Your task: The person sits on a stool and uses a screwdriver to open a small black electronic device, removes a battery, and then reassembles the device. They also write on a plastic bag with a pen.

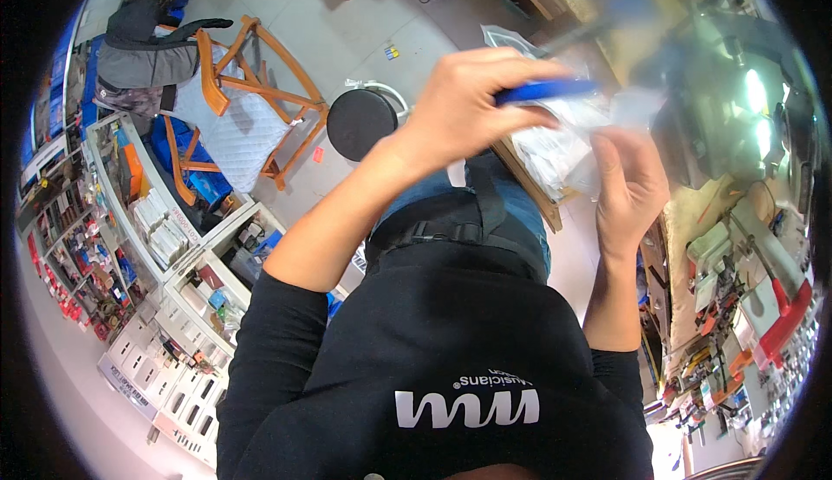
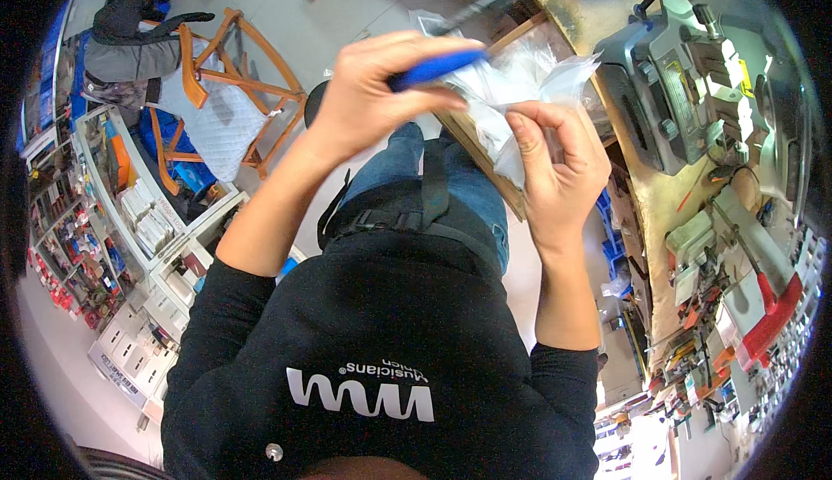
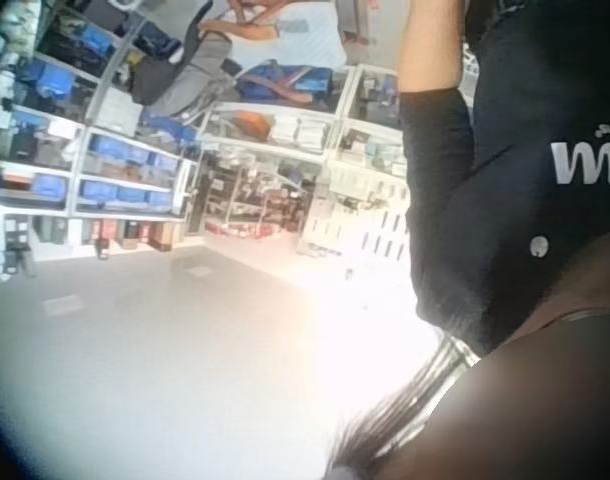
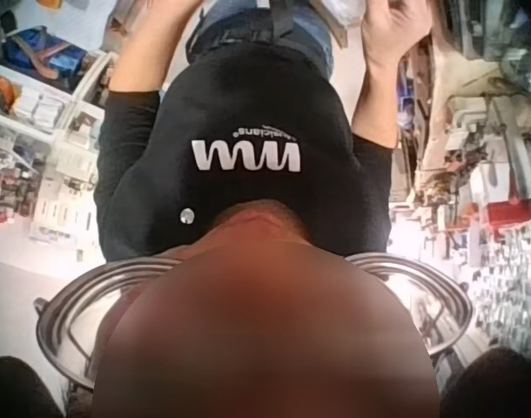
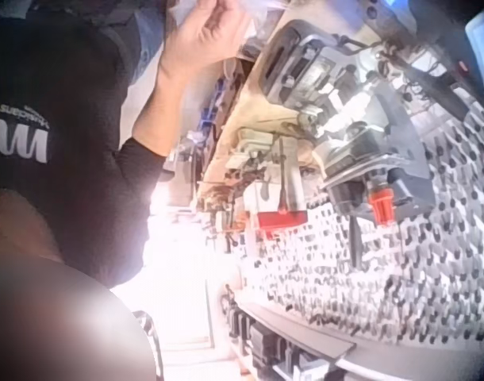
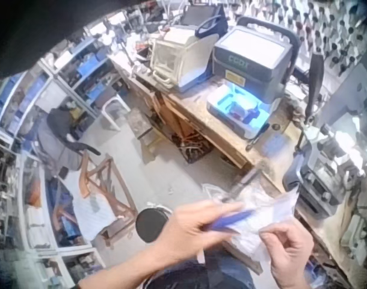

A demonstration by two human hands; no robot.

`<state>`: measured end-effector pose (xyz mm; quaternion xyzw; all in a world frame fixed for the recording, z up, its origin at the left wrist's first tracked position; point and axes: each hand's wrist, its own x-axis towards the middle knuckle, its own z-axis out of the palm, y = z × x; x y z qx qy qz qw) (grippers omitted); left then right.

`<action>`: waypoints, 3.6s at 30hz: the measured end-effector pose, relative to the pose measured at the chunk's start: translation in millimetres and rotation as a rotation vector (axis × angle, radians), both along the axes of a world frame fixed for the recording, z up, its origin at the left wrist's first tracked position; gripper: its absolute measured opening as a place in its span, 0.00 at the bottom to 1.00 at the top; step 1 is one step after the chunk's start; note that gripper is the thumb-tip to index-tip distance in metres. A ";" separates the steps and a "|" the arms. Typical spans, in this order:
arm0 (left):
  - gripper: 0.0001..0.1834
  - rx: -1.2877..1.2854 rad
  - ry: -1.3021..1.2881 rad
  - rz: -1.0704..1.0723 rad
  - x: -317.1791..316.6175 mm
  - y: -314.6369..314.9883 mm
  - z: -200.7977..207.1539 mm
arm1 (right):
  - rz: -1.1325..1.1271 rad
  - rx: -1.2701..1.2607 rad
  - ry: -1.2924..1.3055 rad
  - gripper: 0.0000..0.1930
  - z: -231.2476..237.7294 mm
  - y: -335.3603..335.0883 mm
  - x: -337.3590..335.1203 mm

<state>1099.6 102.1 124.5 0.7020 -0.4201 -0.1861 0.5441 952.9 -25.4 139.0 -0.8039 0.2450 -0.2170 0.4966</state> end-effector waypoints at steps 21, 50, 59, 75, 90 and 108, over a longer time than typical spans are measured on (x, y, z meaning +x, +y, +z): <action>0.10 0.250 -0.167 -0.224 -24.1 -23.1 13.1 | -0.188 -0.101 -0.065 0.06 -15.8 13.9 -14.8; 0.13 0.552 0.848 0.673 10.0 60.5 -203.0 | -0.635 0.167 0.444 0.09 -122.6 -23.2 -178.9; 0.16 0.865 1.157 0.780 15.3 57.4 -281.9 | -0.973 0.205 0.692 0.10 -201.8 35.0 -239.1; 0.27 0.383 1.795 0.969 24.7 -27.6 -301.5 | -1.408 1.087 0.090 0.10 -227.9 74.7 -130.1; 0.22 1.329 1.335 -0.038 52.5 -73.7 -261.7 | -1.478 0.485 -0.038 0.12 -239.0 78.4 -117.9; 0.15 1.349 0.105 -1.357 -162.2 -34.4 -189.0 | -2.440 0.741 -0.302 0.12 -206.3 414.4 -72.5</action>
